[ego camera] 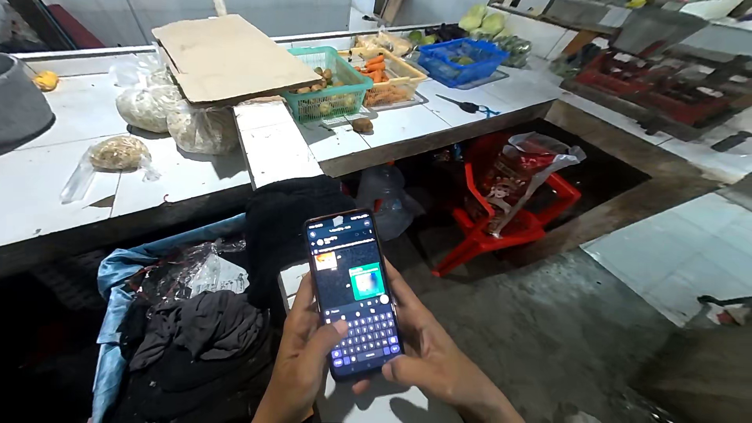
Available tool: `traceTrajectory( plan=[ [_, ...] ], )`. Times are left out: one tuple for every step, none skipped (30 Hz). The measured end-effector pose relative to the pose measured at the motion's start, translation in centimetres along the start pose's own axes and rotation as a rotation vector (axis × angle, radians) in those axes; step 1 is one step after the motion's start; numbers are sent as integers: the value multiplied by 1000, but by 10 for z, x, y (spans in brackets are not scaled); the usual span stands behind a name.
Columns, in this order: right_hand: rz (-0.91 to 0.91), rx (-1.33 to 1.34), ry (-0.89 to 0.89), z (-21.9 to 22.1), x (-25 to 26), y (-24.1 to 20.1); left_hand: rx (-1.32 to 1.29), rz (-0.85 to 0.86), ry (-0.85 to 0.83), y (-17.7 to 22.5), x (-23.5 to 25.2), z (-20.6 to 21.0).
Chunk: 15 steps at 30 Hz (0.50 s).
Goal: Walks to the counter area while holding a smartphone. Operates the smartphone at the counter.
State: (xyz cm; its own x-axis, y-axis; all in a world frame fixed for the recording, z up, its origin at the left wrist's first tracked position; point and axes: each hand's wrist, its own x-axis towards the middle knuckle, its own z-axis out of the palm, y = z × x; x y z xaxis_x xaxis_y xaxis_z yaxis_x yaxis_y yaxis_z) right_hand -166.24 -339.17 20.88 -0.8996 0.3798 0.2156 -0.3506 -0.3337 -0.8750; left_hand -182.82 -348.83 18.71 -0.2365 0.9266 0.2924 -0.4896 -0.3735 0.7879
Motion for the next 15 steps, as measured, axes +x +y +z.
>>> traceTrajectory(
  plan=[
    [1, -2, 8, 0, -1, 0, 1, -2, 1, 0, 0, 0],
    [3, -4, 12, 0, -1, 0, 4, -4, 7, -1, 0, 1],
    [2, -9, 13, 0, -1, 0, 11, -6, 13, 0, 0, 1],
    [1, -11, 10, 0, 0, 0, 15, -7, 16, 0, 0, 1],
    [2, -8, 6, -1, 0, 0, 18, -8, 18, 1, 0, 1],
    [5, -8, 4, -1, 1, 0, 22, -7, 21, 1, 0, 1],
    [8, -3, 7, -1, 0, 0, 26, -4, 20, 1, 0, 1],
    [8, 0, 5, -1, 0, 0, 31, -1, 18, 0, 0, 1],
    [4, 2, 0, -2, 0, 1, 34, 0, 13, 0, -1, 1],
    [1, -1, -1, -2, 0, 1, 30, 0, 11, 0, -1, 1],
    [-1, -5, -2, -2, 1, 1, 25, 0, 10, 0, -1, 1],
    [-4, -1, -5, -1, 1, 1, 22, 0, 13, 0, -1, 1],
    [-4, 2, -6, -1, 1, 1, 23, 0, 16, 0, -1, 1],
    [-1, 5, -4, -1, 1, 0, 23, 1, 16, 0, 0, 1],
    [3, 5, 1, -1, 1, 0, 22, 3, 13, 0, 0, 1]
  ],
)
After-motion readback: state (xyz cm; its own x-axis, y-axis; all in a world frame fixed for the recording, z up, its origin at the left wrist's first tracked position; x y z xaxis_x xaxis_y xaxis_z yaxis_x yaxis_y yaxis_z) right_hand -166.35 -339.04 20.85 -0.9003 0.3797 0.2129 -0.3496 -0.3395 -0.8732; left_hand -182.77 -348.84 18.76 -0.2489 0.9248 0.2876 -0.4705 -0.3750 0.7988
